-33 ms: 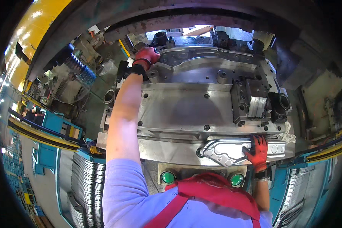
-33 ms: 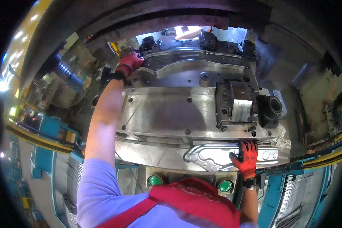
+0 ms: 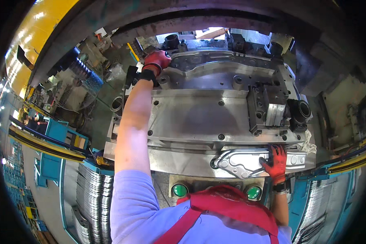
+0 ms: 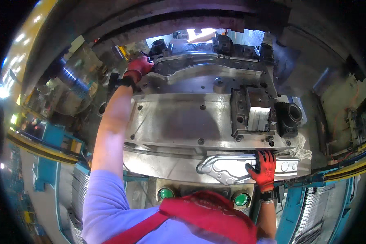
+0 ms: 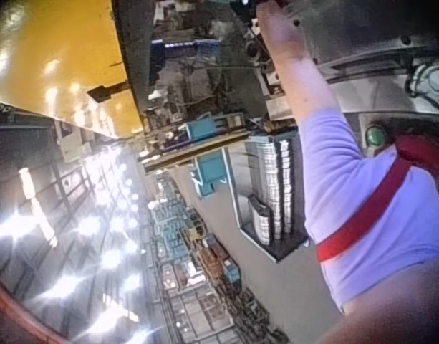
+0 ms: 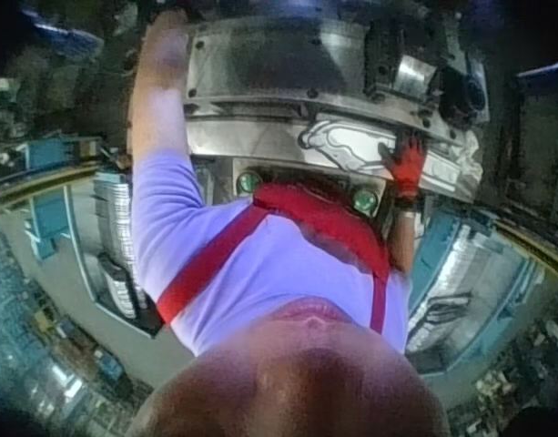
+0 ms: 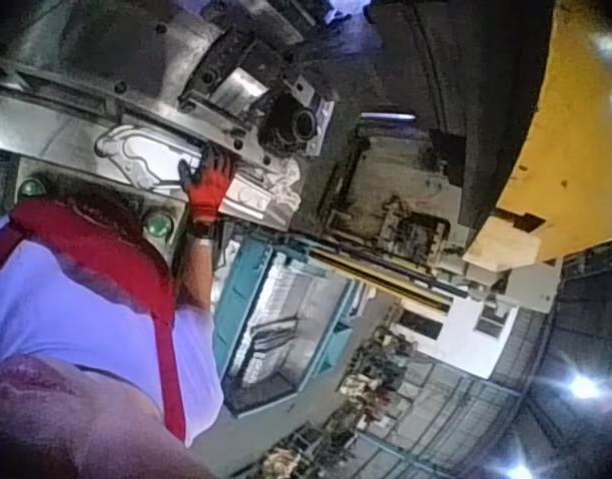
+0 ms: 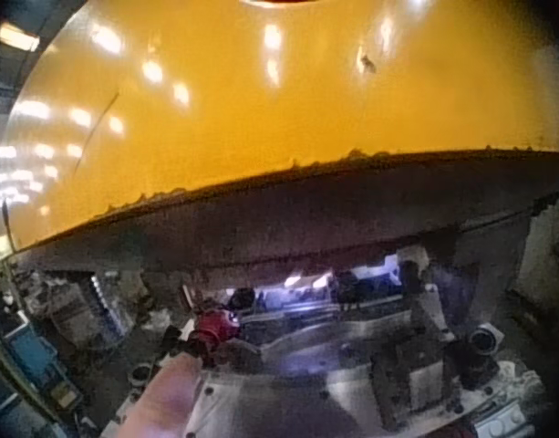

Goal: Operating a large industrial stamping press to shape metal parts from a bin.

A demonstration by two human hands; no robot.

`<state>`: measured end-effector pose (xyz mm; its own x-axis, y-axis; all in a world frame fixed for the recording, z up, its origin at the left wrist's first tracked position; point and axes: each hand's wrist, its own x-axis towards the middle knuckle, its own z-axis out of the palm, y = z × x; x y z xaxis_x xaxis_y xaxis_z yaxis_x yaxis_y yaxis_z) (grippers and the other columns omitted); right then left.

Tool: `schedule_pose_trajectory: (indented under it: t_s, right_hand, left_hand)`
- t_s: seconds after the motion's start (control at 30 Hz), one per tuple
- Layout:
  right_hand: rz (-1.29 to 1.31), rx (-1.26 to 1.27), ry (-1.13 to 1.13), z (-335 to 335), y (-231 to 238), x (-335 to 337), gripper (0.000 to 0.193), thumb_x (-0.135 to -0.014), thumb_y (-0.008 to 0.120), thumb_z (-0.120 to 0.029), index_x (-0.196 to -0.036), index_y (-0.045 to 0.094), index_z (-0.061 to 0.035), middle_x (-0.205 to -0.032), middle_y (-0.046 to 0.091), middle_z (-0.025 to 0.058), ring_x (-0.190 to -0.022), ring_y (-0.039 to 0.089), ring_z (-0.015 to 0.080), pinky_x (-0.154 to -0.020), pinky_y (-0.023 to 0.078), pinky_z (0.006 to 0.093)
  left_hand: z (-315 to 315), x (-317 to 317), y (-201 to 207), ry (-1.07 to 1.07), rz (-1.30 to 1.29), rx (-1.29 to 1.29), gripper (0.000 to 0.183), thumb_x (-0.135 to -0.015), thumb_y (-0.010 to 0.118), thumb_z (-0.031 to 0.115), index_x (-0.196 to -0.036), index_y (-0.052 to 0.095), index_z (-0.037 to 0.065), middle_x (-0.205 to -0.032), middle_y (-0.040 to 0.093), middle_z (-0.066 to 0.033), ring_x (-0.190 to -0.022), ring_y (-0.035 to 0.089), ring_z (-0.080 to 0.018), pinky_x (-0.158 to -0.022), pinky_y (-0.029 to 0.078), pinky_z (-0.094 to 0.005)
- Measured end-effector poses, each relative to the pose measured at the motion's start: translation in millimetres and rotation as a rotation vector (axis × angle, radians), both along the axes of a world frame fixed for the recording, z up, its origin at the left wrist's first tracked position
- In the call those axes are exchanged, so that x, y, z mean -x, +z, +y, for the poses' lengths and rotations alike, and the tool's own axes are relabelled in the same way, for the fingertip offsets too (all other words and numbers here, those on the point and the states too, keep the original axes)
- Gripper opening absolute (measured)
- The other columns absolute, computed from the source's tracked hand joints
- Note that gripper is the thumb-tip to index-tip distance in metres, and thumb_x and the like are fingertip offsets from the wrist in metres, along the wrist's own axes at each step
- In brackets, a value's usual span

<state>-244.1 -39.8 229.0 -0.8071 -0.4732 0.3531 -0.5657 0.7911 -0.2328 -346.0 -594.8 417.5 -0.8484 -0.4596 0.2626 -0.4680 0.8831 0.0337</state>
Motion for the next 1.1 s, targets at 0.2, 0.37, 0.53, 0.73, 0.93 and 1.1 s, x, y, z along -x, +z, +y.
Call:
schedule_pose_trajectory:
  t_s: [0.2,0.37,0.53,0.73,0.93,1.1]
  right_hand:
    - [0.040,0.011,0.000,1,-1,-1,0.070,-0.063,0.070,-0.044,-0.115,0.052,0.0001,-0.116,0.050,0.0185,-0.114,0.041,0.0375,-0.101,0.027,0.0502]
    - [0.025,0.003,0.014,5,-3,0,0.071,-0.065,0.069,-0.044,-0.119,0.050,-0.0021,-0.117,0.050,0.0189,-0.115,0.041,0.0376,-0.101,0.026,0.0499]
    - [0.029,0.004,0.022,1,2,-3,0.068,-0.066,0.069,-0.045,-0.117,0.051,-0.0034,-0.115,0.051,0.0180,-0.114,0.042,0.0370,-0.102,0.026,0.0500]
    - [0.038,-0.013,0.002,8,-6,1,0.069,-0.068,0.067,-0.047,-0.119,0.051,-0.0042,-0.119,0.050,0.0190,-0.116,0.041,0.0375,-0.102,0.026,0.0508]
    - [-0.123,-0.088,0.181,33,-3,6,0.096,-0.055,0.074,-0.049,-0.133,0.037,-0.0063,-0.132,0.039,0.0205,-0.127,0.031,0.0378,-0.107,0.017,0.0508]
    - [-0.132,-0.425,0.272,40,22,1,0.111,-0.048,0.079,-0.047,-0.138,0.028,-0.0076,-0.136,0.032,0.0209,-0.129,0.026,0.0354,-0.108,0.017,0.0495]
  left_hand:
    - [3,-12,3,-0.012,0.473,-0.009,0.038,-0.077,0.054,0.043,-0.094,0.064,0.011,-0.089,0.066,-0.0147,-0.084,0.063,-0.0325,-0.072,0.050,-0.0416]
    - [18,-15,-5,0.025,0.617,0.074,0.033,-0.076,0.059,0.042,-0.091,0.063,0.012,-0.088,0.066,-0.0118,-0.082,0.064,-0.0301,-0.071,0.050,-0.0408]
    - [26,-31,7,0.071,0.697,0.106,0.029,-0.078,0.058,0.039,-0.091,0.061,0.013,-0.088,0.066,-0.0104,-0.082,0.063,-0.0306,-0.069,0.049,-0.0415]
    - [99,-93,-16,-0.232,0.864,-0.113,0.027,-0.078,0.061,0.030,-0.098,0.058,0.012,-0.090,0.064,-0.0107,-0.085,0.061,-0.0311,-0.072,0.047,-0.0405]
    - [141,-199,-87,-0.298,0.634,0.157,0.029,-0.072,0.067,0.023,-0.098,0.059,0.012,-0.086,0.057,-0.0101,-0.083,0.056,-0.0302,-0.069,0.045,-0.0415]
    - [157,-214,-95,-0.196,0.294,0.255,0.030,-0.070,0.069,0.029,-0.090,0.059,0.010,-0.083,0.055,-0.0112,-0.082,0.055,-0.0308,-0.069,0.046,-0.0407]
